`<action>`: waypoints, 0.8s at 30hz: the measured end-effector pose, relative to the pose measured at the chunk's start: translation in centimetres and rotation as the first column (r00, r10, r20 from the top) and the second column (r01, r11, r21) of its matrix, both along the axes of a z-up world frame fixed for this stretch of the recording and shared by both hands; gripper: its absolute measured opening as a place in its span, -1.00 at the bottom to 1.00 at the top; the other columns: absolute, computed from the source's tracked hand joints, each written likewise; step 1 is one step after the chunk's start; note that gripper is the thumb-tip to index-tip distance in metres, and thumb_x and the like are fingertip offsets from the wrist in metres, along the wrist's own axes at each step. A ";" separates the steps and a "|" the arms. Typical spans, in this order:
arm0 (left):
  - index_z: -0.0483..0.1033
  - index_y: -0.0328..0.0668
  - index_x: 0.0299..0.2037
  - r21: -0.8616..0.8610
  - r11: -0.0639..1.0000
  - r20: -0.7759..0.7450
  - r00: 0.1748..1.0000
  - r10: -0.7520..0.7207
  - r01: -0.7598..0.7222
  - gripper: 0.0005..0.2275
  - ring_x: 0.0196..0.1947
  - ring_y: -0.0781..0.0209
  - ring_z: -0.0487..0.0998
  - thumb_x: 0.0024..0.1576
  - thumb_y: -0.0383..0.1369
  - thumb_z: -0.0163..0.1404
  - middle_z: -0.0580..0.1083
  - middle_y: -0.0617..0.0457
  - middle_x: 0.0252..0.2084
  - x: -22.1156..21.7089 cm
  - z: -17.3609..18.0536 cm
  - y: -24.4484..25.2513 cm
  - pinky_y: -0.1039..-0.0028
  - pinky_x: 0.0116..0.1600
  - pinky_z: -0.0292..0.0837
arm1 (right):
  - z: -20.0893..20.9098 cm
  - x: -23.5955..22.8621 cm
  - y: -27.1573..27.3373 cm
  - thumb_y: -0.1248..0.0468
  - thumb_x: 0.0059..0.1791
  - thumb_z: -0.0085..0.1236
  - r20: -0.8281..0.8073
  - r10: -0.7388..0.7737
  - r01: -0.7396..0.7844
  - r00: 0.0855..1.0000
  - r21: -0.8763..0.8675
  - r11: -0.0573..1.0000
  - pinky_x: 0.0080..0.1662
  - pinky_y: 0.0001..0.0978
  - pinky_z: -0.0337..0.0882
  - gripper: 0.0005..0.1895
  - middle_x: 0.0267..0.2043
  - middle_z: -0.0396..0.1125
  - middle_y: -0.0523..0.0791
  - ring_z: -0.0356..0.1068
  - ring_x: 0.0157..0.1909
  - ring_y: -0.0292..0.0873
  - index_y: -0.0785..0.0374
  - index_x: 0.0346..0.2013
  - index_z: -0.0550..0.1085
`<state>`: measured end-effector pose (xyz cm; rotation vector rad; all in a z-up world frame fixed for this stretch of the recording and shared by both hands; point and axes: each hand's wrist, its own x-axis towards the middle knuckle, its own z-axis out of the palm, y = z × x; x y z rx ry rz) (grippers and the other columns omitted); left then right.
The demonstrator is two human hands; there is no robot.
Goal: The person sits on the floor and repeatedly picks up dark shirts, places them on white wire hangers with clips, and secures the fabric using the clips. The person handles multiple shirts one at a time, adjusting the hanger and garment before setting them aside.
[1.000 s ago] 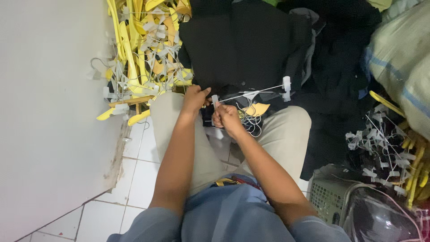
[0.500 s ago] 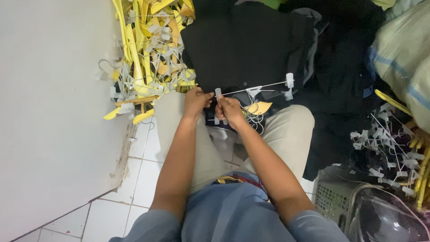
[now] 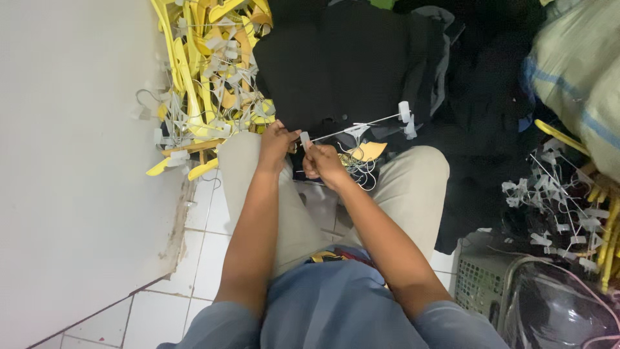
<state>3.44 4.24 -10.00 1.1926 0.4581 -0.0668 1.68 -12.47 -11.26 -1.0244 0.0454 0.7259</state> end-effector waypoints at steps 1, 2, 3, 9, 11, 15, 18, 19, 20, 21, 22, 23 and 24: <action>0.50 -0.30 -0.17 -0.004 1.000 -0.009 1.000 0.012 -0.012 -0.83 -0.47 0.37 0.55 0.06 -0.62 0.11 0.54 0.07 -0.36 -0.1 -0.1 0.0 0.56 -0.41 0.40 | 0.0 0.0 0.1 0.06 0.16 -0.04 -0.017 -0.003 0.003 1.000 -0.014 1.000 -0.57 -0.43 0.02 -0.50 -0.65 0.19 -0.07 0.05 -0.66 -0.27 0.26 -0.58 0.23; 0.50 -0.30 -0.16 -0.016 1.000 0.014 1.000 0.015 -0.014 -0.82 -0.48 0.38 0.51 0.06 -0.63 0.12 0.53 0.07 -0.36 -0.1 -0.1 0.1 0.56 -0.42 0.36 | 0.0 0.1 0.2 0.04 0.16 -0.05 -0.023 -0.003 0.003 1.000 -0.025 1.000 -0.57 -0.42 0.04 -0.50 -0.65 0.18 -0.08 0.05 -0.67 -0.27 0.26 -0.58 0.23; 0.51 -0.30 -0.15 -0.028 0.999 0.038 0.999 0.017 -0.016 -0.81 -0.49 0.38 0.48 0.06 -0.63 0.13 0.52 0.07 -0.35 -0.1 -0.1 0.1 0.56 -0.42 0.31 | 0.1 0.3 0.4 0.03 0.16 -0.07 -0.030 -0.004 0.003 1.000 -0.035 0.999 -0.57 -0.42 0.05 -0.49 -0.65 0.17 -0.09 0.06 -0.67 -0.26 0.26 -0.58 0.22; 0.45 -0.36 -0.20 -0.088 0.996 -0.059 0.998 -0.010 0.005 -0.85 -0.51 0.29 0.51 0.08 -0.61 0.13 0.52 0.00 -0.41 -0.4 -0.2 0.4 0.51 -0.44 0.35 | -0.5 0.0 0.3 0.05 0.17 -0.06 -0.038 -0.010 0.010 0.999 0.008 1.000 -0.56 -0.40 0.06 -0.50 -0.63 0.16 -0.10 0.05 -0.64 -0.26 0.25 -0.56 0.20; 0.46 -0.39 -0.18 -0.102 0.995 -0.081 0.996 -0.023 0.015 -0.86 -0.52 0.30 0.51 0.10 -0.60 0.12 0.51 0.01 -0.42 -0.2 0.1 0.4 0.52 -0.46 0.33 | -0.5 0.4 0.4 0.05 0.18 -0.06 -0.042 -0.015 0.016 0.999 0.033 0.999 -0.56 -0.40 0.06 -0.52 -0.62 0.17 -0.09 0.06 -0.63 -0.27 0.25 -0.54 0.21; 0.43 -0.39 -0.11 -0.065 0.998 -0.110 0.994 -0.016 0.009 -0.80 -0.60 0.30 0.40 0.09 -0.60 0.12 0.43 0.02 -0.46 -0.5 0.4 0.5 0.54 -0.56 0.18 | -0.4 0.5 0.4 0.05 0.18 -0.10 -0.044 -0.002 0.004 0.999 0.041 0.999 -0.55 -0.42 0.07 -0.53 -0.62 0.18 -0.09 0.05 -0.64 -0.26 0.26 -0.52 0.23; 0.35 -0.34 -0.08 -0.116 0.993 -0.103 0.994 -0.041 0.029 -0.75 -0.61 0.31 0.38 0.08 -0.63 0.09 0.41 0.03 -0.45 -0.6 0.3 0.6 0.54 -0.57 0.17 | -0.3 0.5 0.3 0.05 0.18 -0.10 -0.025 0.002 -0.002 1.000 -0.004 1.000 -0.55 -0.41 0.08 -0.53 -0.62 0.18 -0.09 0.05 -0.63 -0.27 0.27 -0.52 0.24; 0.33 -0.33 -0.07 -0.138 0.989 -0.101 0.993 -0.058 0.044 -0.74 -0.60 0.32 0.38 0.08 -0.64 0.07 0.42 0.04 -0.44 -0.8 0.1 0.6 0.55 -0.57 0.17 | -0.3 0.3 0.3 0.05 0.18 -0.10 -0.022 0.003 -0.003 1.000 -0.021 1.000 -0.55 -0.41 0.08 -0.52 -0.62 0.18 -0.09 0.06 -0.63 -0.28 0.27 -0.52 0.24; 0.34 -0.33 -0.08 -0.114 0.992 -0.100 0.993 -0.064 0.052 -0.75 -0.60 0.33 0.38 0.08 -0.65 0.07 0.41 0.05 -0.44 -0.8 0.0 0.7 0.54 -0.58 0.17 | -0.4 0.4 0.3 0.04 0.19 -0.11 -0.011 0.013 -0.013 1.000 -0.045 0.999 -0.55 -0.41 0.10 -0.52 -0.62 0.18 -0.10 0.06 -0.63 -0.27 0.27 -0.53 0.24; 0.35 -0.33 -0.08 -0.090 0.994 -0.099 0.993 -0.069 0.060 -0.76 -0.60 0.34 0.37 0.09 -0.65 0.06 0.40 0.06 -0.44 -0.8 -0.2 0.7 0.53 -0.58 0.18 | -0.5 0.4 0.3 0.03 0.19 -0.12 -0.001 0.023 -0.023 1.000 -0.070 0.997 -0.54 -0.40 0.12 -0.51 -0.62 0.17 -0.10 0.07 -0.63 -0.27 0.27 -0.53 0.25; 0.37 -0.34 -0.08 -0.066 0.995 -0.097 0.992 -0.079 0.073 -0.77 -0.60 0.35 0.36 0.09 -0.66 0.05 0.40 0.06 -0.45 -0.7 -0.3 0.7 0.52 -0.59 0.18 | -0.5 0.6 0.3 0.02 0.19 -0.13 0.010 0.028 -0.027 1.000 -0.094 0.995 -0.54 -0.40 0.14 -0.50 -0.63 0.17 -0.11 0.08 -0.64 -0.27 0.27 -0.54 0.25; 0.36 -0.32 -0.08 -0.029 0.996 -0.075 0.993 -0.088 0.086 -0.77 -0.60 0.36 0.35 0.09 -0.66 0.05 0.37 0.08 -0.45 -0.5 -0.5 0.7 0.53 -0.58 0.16 | -0.6 0.8 0.2 0.03 0.19 -0.12 0.021 0.028 -0.026 0.999 -0.082 0.996 -0.55 -0.40 0.12 -0.50 -0.63 0.17 -0.11 0.07 -0.64 -0.27 0.27 -0.54 0.25; 0.36 -0.30 -0.08 0.007 0.995 -0.059 0.994 -0.095 0.096 -0.76 -0.59 0.38 0.33 0.09 -0.66 0.05 0.34 0.10 -0.46 -0.8 -0.8 0.6 0.55 -0.58 0.14 | -0.9 0.6 0.2 0.04 0.19 -0.12 0.027 0.029 -0.027 0.999 -0.070 0.997 -0.55 -0.41 0.10 -0.50 -0.63 0.18 -0.10 0.06 -0.64 -0.28 0.27 -0.54 0.25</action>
